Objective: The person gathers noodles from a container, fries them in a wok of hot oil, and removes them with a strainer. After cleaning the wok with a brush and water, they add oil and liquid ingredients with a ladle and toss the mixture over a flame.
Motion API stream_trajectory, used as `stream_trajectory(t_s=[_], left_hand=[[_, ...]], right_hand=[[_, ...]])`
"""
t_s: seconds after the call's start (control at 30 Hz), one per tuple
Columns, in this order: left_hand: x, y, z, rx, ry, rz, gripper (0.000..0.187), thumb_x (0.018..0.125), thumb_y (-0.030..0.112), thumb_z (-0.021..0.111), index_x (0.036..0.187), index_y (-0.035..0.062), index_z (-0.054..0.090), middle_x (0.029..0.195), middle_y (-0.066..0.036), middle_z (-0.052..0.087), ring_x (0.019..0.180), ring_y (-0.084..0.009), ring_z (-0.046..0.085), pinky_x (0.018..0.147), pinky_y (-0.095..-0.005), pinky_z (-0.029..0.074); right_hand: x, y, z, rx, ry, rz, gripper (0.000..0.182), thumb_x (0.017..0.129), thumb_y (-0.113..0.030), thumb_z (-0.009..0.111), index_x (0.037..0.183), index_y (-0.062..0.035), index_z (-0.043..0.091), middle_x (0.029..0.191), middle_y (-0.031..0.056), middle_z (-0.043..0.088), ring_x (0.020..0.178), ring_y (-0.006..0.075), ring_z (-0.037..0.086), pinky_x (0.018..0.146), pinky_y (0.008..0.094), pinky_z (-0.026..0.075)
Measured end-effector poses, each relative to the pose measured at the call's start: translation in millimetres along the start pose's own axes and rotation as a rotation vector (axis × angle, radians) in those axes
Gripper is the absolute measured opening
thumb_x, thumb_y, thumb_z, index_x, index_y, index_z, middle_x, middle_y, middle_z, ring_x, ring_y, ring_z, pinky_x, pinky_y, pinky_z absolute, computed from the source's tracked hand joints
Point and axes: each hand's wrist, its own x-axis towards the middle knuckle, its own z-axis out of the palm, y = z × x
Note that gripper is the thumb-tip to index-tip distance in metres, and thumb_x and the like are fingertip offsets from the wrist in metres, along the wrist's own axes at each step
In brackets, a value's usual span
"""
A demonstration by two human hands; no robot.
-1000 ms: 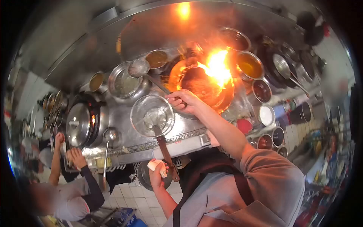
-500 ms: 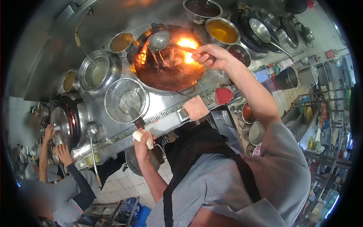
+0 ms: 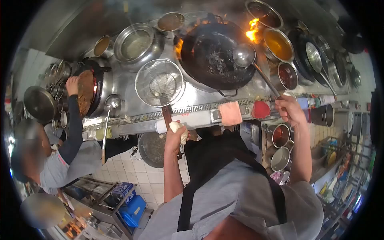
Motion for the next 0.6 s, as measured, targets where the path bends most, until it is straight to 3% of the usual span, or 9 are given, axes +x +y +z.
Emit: stream_trajectory(t_s=[0.03,0.1,0.17,0.23,0.37,0.43,0.5,0.6], left_hand=[[1.4,1.7,-1.4,0.002,0.003,-0.002,0.05,0.097,0.01,0.071,0.139,0.0051,0.045,0.091,-0.014,0.067,0.07,-0.0231,0.069,0.055,-0.0327,0.056],[1.4,5.4,-3.8,0.003,0.016,0.015,0.049,0.096,0.01,0.071,0.138,0.0061,0.045,0.094,-0.014,0.066,0.07,-0.0235,0.069,0.055,-0.0333,0.056],[-1.7,12.4,-8.8,-0.023,0.021,0.029,0.05,0.096,0.01,0.071,0.138,0.0058,0.045,0.096,-0.014,0.066,0.07,-0.0236,0.07,0.056,-0.0335,0.056],[-3.9,16.5,-18.9,-0.027,0.041,0.055,0.05,0.097,0.009,0.071,0.14,0.0037,0.046,0.098,-0.013,0.066,0.07,-0.0224,0.07,0.055,-0.0328,0.056],[-21.4,21.6,-34.0,-0.1,0.097,0.106,0.051,0.097,0.009,0.072,0.14,0.0019,0.047,0.098,-0.011,0.067,0.07,-0.0205,0.07,0.056,-0.0319,0.057],[-33.6,25.1,-42.8,-0.094,0.111,0.123,0.054,0.097,0.01,0.072,0.143,0.0011,0.045,0.1,-0.012,0.068,0.073,-0.0212,0.07,0.058,-0.0324,0.058],[-41.8,15.6,-57.4,-0.137,0.154,0.138,0.055,0.097,0.01,0.071,0.144,0.0026,0.043,0.097,-0.012,0.068,0.073,-0.0207,0.071,0.058,-0.0318,0.058],[-57.9,2.7,-77.3,-0.2,0.2,0.139,0.055,0.097,0.009,0.07,0.144,0.005,0.041,0.095,-0.013,0.068,0.073,-0.0218,0.071,0.058,-0.0322,0.058]], right_hand=[[11.1,9.1,6.3,0.064,-0.015,0.013,0.021,0.091,-0.012,0.067,0.102,0.0022,0.058,0.073,0.0045,0.057,0.046,0.0086,0.045,0.036,0.0266,0.031],[36.3,30.9,39.1,-0.355,0.106,-0.063,0.032,0.093,-0.013,0.066,0.117,0.0063,0.058,0.081,0.0079,0.064,0.054,0.0178,0.057,0.044,0.0364,0.045],[83.9,78.7,75.6,-0.896,0.298,-0.685,0.046,0.096,-0.016,0.063,0.135,0.0058,0.054,0.091,0.0138,0.071,0.077,0.0294,0.07,0.068,0.0447,0.056],[103.9,73.3,141.1,-0.467,0.184,-0.746,0.052,0.097,-0.016,0.061,0.145,-0.0004,0.051,0.101,0.0188,0.074,0.101,0.0362,0.072,0.089,0.0461,0.055],[174.6,28.1,266.1,-0.386,-0.038,-0.637,0.046,0.091,-0.016,0.066,0.133,0.0005,0.061,0.11,0.0275,0.073,0.109,0.0384,0.071,0.097,0.0466,0.054],[212.7,-4.8,328.6,-0.53,-0.057,-0.72,0.046,0.091,-0.012,0.069,0.133,0.0029,0.06,0.112,0.0193,0.074,0.104,0.0327,0.072,0.091,0.041,0.054],[234.2,-35.5,389.9,-0.869,0.011,-0.765,0.041,0.087,-0.011,0.069,0.123,0.0075,0.064,0.101,0.0246,0.075,0.096,0.0387,0.074,0.088,0.0445,0.055],[292.0,-43.1,467.7,-1.032,0.127,-0.898,0.032,0.087,-0.012,0.068,0.106,0.0124,0.065,0.101,0.0324,0.074,0.093,0.0397,0.076,0.079,0.0511,0.058]])
